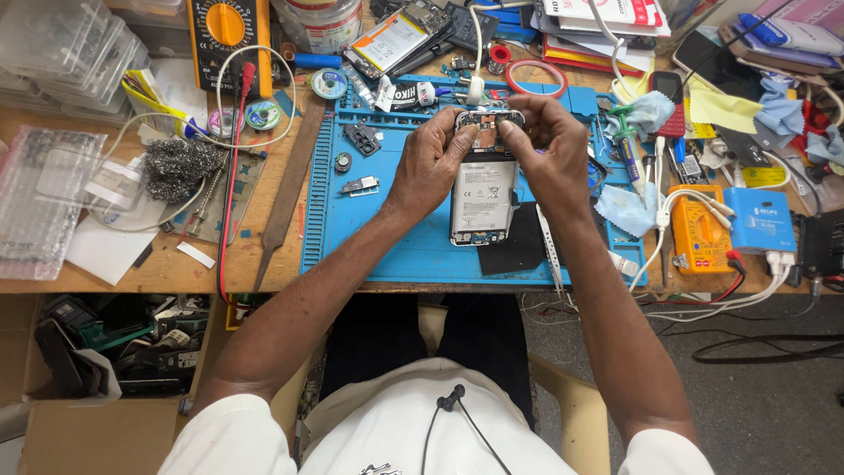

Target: The person repairs a disassembled smartphone on a blue repair mat, prying and repositioning internal components with a pry tool, handling the battery and flex cables, and connecting a charging cable to the phone while pressing components into place.

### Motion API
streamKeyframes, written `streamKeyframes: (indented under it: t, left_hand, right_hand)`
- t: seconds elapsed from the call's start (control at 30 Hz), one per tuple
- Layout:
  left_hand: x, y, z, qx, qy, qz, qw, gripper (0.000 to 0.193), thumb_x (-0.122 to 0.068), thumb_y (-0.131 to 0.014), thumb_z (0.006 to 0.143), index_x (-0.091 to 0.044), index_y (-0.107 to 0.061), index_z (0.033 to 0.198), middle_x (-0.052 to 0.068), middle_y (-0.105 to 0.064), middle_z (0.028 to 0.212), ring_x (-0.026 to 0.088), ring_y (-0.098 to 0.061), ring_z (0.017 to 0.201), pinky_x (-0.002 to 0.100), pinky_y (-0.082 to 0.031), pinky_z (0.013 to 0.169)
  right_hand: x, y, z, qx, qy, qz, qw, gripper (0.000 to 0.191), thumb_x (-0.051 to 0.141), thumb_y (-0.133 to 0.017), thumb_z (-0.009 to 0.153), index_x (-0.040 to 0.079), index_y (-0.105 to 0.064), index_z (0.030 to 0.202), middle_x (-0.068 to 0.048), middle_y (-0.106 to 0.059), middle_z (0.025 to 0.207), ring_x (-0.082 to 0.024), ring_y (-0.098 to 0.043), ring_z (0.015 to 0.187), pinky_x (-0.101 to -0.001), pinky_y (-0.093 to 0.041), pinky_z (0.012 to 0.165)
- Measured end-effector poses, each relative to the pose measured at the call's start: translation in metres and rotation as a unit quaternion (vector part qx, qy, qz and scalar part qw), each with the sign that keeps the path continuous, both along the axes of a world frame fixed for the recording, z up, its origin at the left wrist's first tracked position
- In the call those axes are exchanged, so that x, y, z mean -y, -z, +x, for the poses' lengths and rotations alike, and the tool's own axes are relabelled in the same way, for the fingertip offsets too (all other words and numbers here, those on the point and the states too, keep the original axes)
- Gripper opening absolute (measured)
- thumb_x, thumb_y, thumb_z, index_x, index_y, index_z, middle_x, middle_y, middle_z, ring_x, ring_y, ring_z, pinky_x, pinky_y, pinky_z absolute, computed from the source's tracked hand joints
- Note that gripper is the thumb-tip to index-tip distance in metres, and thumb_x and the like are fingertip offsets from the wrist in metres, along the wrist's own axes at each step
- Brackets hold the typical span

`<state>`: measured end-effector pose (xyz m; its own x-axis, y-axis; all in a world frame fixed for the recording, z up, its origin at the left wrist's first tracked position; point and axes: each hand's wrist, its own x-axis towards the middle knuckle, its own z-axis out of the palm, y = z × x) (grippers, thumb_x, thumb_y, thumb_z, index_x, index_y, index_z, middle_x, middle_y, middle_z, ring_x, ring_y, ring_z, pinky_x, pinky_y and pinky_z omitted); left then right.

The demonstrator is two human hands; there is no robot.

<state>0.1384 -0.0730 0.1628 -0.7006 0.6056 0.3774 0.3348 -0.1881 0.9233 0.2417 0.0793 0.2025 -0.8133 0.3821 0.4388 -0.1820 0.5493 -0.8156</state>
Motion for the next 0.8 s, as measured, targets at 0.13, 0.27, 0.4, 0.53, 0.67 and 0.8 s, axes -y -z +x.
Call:
streamKeyframes:
  t: [0.13, 0.27, 0.4, 0.53, 0.67, 0.8]
  left_hand:
    - [0.001, 0.002, -0.005, -0.010, -0.014, -0.031, 0.999, 0.021, -0.020, -0.058, 0.107, 0.000, -0.066, 0.110, 0.006, -0.074, 0.083, 0.006, -0.063, 0.074, 0.029, -0.052, 0.064]
    - [0.001, 0.003, -0.007, 0.008, 0.002, -0.010, 1.000, 0.022, -0.020, -0.057, 0.106, -0.001, -0.065, 0.112, 0.004, -0.075, 0.085, 0.005, -0.065, 0.077, 0.029, -0.053, 0.065]
    - [0.001, 0.004, -0.008, 0.009, -0.002, -0.015, 1.000, 0.021, -0.020, -0.057, 0.106, -0.001, -0.066, 0.110, 0.004, -0.075, 0.084, 0.005, -0.064, 0.076, 0.029, -0.053, 0.066]
    - [0.001, 0.004, -0.010, 0.014, -0.001, -0.031, 0.999, 0.020, -0.020, -0.056, 0.106, -0.003, -0.067, 0.109, 0.004, -0.074, 0.083, 0.005, -0.064, 0.074, 0.030, -0.053, 0.065]
    - [0.001, 0.005, -0.009, 0.015, -0.005, -0.032, 0.999, 0.020, -0.021, -0.056, 0.106, -0.004, -0.066, 0.108, 0.003, -0.075, 0.082, 0.005, -0.065, 0.074, 0.030, -0.053, 0.065]
    - [0.000, 0.005, -0.009, 0.013, -0.004, -0.029, 0.999, 0.020, -0.021, -0.056, 0.106, -0.004, -0.066, 0.109, 0.003, -0.075, 0.082, 0.005, -0.066, 0.073, 0.030, -0.053, 0.065]
  right_hand:
    - [0.002, -0.008, 0.001, -0.091, -0.001, 0.214, 0.973, 0.036, 0.010, -0.088, 0.092, 0.005, -0.072, 0.123, -0.010, -0.070, 0.113, -0.016, -0.066, 0.093, -0.0282, -0.054, 0.078]
    - [-0.005, -0.010, -0.010, -0.063, 0.011, 0.203, 0.977, 0.018, 0.010, -0.087, 0.096, 0.007, -0.079, 0.112, -0.006, -0.071, 0.102, -0.014, -0.064, 0.085, -0.0276, -0.051, 0.073]
    - [-0.013, -0.006, -0.021, -0.005, -0.017, 0.109, 0.994, 0.012, 0.010, -0.084, 0.097, 0.004, -0.079, 0.106, -0.002, -0.071, 0.091, -0.007, -0.060, 0.077, -0.0239, -0.048, 0.067]
    - [-0.018, -0.001, -0.023, 0.060, -0.048, -0.050, 0.996, 0.015, 0.014, -0.078, 0.099, 0.002, -0.076, 0.106, 0.000, -0.073, 0.087, 0.000, -0.063, 0.076, -0.0175, -0.049, 0.066]
    - [-0.021, 0.001, -0.026, 0.066, -0.074, -0.134, 0.986, 0.019, 0.017, -0.074, 0.103, 0.000, -0.077, 0.108, -0.002, -0.073, 0.091, -0.002, -0.062, 0.078, -0.0183, -0.048, 0.067]
    - [-0.020, 0.001, -0.027, 0.063, -0.105, -0.181, 0.976, 0.019, 0.016, -0.074, 0.102, -0.001, -0.075, 0.110, -0.002, -0.075, 0.095, -0.003, -0.067, 0.083, -0.0192, -0.055, 0.074]
